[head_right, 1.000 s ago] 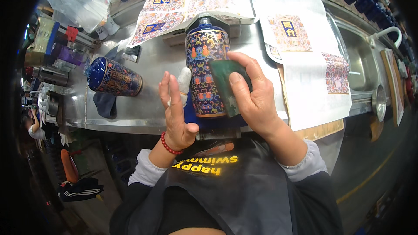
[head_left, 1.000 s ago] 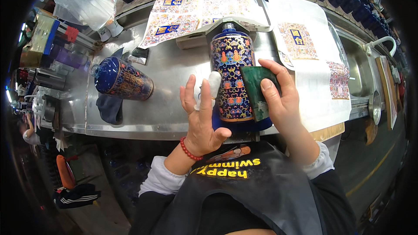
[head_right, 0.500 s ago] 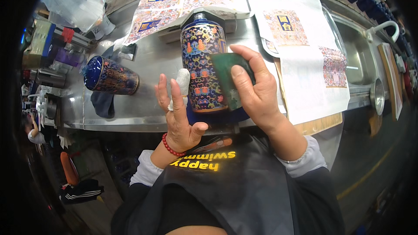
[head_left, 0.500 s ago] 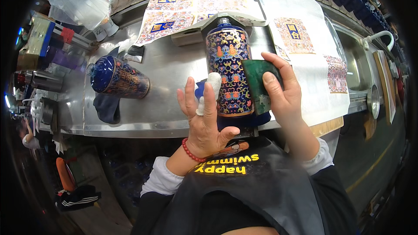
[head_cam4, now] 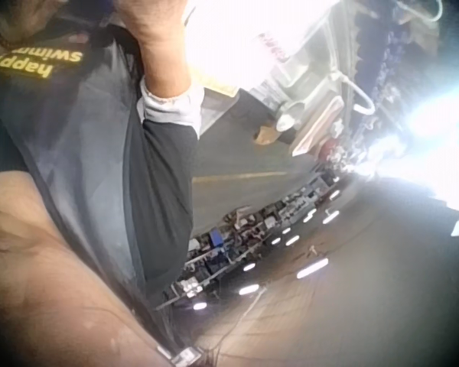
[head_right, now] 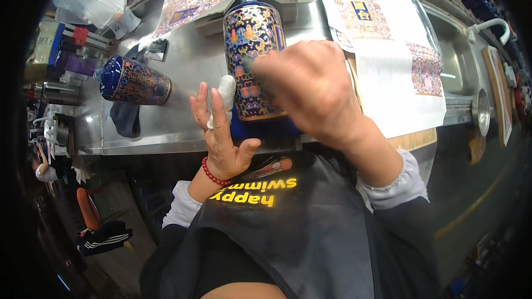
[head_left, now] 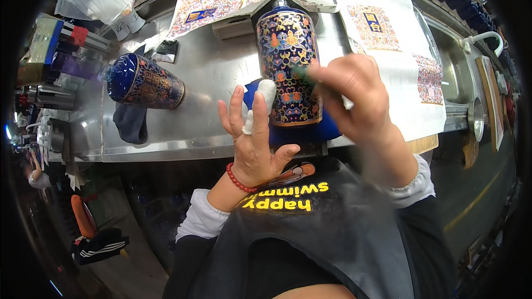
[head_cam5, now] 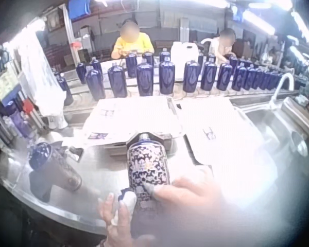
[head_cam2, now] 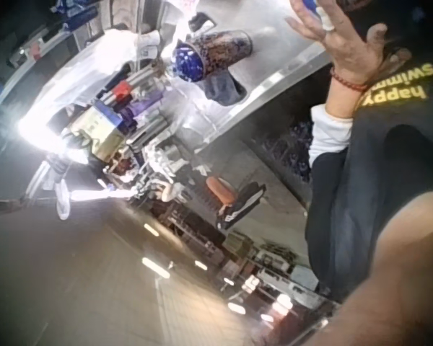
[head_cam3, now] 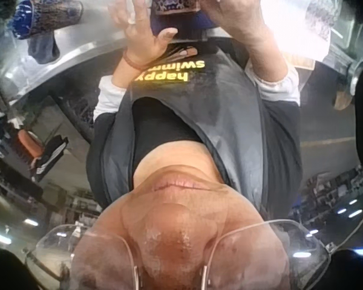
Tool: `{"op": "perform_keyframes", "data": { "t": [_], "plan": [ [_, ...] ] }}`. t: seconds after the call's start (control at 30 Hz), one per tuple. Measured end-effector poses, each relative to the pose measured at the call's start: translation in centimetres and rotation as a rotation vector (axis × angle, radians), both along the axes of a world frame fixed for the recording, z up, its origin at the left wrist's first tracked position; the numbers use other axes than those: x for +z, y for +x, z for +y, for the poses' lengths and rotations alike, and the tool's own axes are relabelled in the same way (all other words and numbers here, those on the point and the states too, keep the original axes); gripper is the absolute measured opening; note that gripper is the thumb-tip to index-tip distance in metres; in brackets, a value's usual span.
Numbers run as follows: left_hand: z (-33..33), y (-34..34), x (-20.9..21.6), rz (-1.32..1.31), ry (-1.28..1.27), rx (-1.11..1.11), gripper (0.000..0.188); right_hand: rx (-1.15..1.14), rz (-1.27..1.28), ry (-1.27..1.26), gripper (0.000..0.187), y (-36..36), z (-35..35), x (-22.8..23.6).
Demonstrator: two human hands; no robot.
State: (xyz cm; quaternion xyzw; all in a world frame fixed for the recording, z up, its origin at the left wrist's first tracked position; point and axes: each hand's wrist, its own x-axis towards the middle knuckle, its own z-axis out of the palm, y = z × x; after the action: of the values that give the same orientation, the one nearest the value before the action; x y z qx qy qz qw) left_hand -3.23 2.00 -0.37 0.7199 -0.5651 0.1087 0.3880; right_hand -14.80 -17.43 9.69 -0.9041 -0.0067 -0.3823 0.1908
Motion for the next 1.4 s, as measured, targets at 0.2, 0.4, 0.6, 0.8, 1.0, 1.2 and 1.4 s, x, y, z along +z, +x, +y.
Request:
{"op": "perform_keyframes", "data": {
  "t": [0.2,0.4,0.6,0.8,1.0,1.2,1.4],
  "plan": [
    [1.6,-0.9,-0.8,-0.025,0.069,0.008,0.083,0.309,0.146,0.215,0.047,-3.0,-0.3,-0.1],
    [1.5,-1.6,-0.5,-0.179,0.049,0.028,0.065,0.301,0.185,0.442,0.029,-4.9,-1.1,-1.3],
    [1.8,-0.8,-0.3,-0.21,-0.005,0.017,0.058,0.075,0.082,0.497,0.021,-6.0,-0.6,-2.9],
    [2.2,-1.3,-0.4,-0.263,0.033,0.053,0.052,0.1,0.084,0.523,0.021,-5.8,-0.2,-4.0],
    [2.0,-1.4,-0.5,-0.251,0.018,0.055,0.051,0.083,0.078,0.543,0.022,-5.7,-0.1,-4.0],
    [2.0,-1.8,-0.5,-0.282,0.031,0.062,0.051,0.086,0.069,0.544,0.023,-5.6,-0.1,-3.8],
    [1.3,-1.7,0.0,-0.268,0.001,0.06,0.055,0.115,0.036,0.236,0.035,-4.1,0.2,-2.5]
  ]
}}
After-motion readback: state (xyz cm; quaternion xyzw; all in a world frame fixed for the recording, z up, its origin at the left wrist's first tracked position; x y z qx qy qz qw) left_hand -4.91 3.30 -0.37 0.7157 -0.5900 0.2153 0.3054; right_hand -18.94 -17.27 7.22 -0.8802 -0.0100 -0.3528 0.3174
